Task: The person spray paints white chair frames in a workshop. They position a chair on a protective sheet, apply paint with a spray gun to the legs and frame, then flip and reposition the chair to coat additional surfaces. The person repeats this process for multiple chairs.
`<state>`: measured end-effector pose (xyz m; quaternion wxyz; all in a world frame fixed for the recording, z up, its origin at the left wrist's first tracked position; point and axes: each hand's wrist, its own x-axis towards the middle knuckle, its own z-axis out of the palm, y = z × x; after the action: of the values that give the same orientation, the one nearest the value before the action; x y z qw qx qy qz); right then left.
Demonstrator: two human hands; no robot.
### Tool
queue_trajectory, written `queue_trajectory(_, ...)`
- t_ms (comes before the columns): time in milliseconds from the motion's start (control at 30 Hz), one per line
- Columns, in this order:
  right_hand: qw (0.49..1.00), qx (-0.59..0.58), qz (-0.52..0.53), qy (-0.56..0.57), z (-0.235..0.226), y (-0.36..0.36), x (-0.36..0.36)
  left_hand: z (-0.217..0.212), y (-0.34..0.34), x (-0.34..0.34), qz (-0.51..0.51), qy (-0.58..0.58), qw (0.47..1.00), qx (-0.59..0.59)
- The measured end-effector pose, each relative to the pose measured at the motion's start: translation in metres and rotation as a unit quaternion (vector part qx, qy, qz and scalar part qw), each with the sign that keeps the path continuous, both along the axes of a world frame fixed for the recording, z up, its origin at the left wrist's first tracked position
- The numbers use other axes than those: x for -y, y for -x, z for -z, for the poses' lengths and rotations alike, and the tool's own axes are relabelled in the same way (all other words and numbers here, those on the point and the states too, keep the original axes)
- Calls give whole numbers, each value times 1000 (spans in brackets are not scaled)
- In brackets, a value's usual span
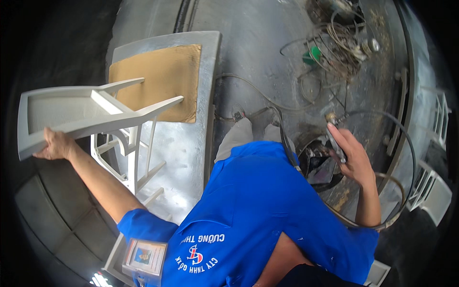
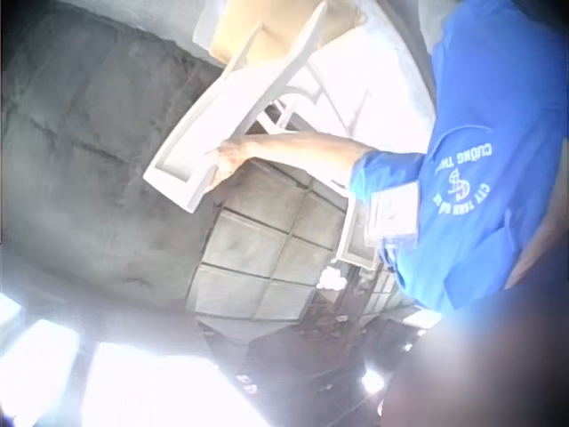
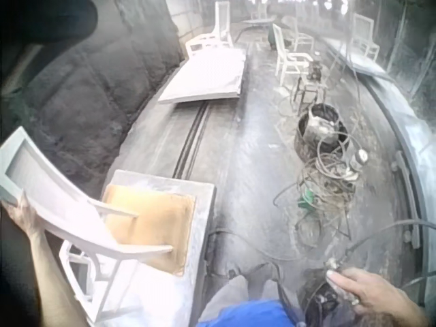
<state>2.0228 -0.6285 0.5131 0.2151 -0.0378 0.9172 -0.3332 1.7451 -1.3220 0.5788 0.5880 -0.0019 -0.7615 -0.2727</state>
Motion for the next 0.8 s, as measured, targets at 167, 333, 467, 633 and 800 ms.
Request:
queue_trajectory(167, 1000, -4, 22, 15, 29, -29, -45, -3, 12, 64, -3, -114, 993, 33)
queue_trajectory(333, 989, -4, 130, 70, 36, -71, -82, -10, 18, 71, -104, -117, 984, 83)
queue_trajectory(467, 982, -9, 188, 25, 27, -104, -106, -11, 14, 31, -155, -62, 984, 61)
queue_trajectory(633, 972, -15, 236, -15, 0, -133, -120, -12, 11, 2, -162, -83, 981, 61)
queue_trajectory(800, 971, 1, 231, -62, -21, -145, -126, -14, 6, 4, -158, -36, 984, 72)
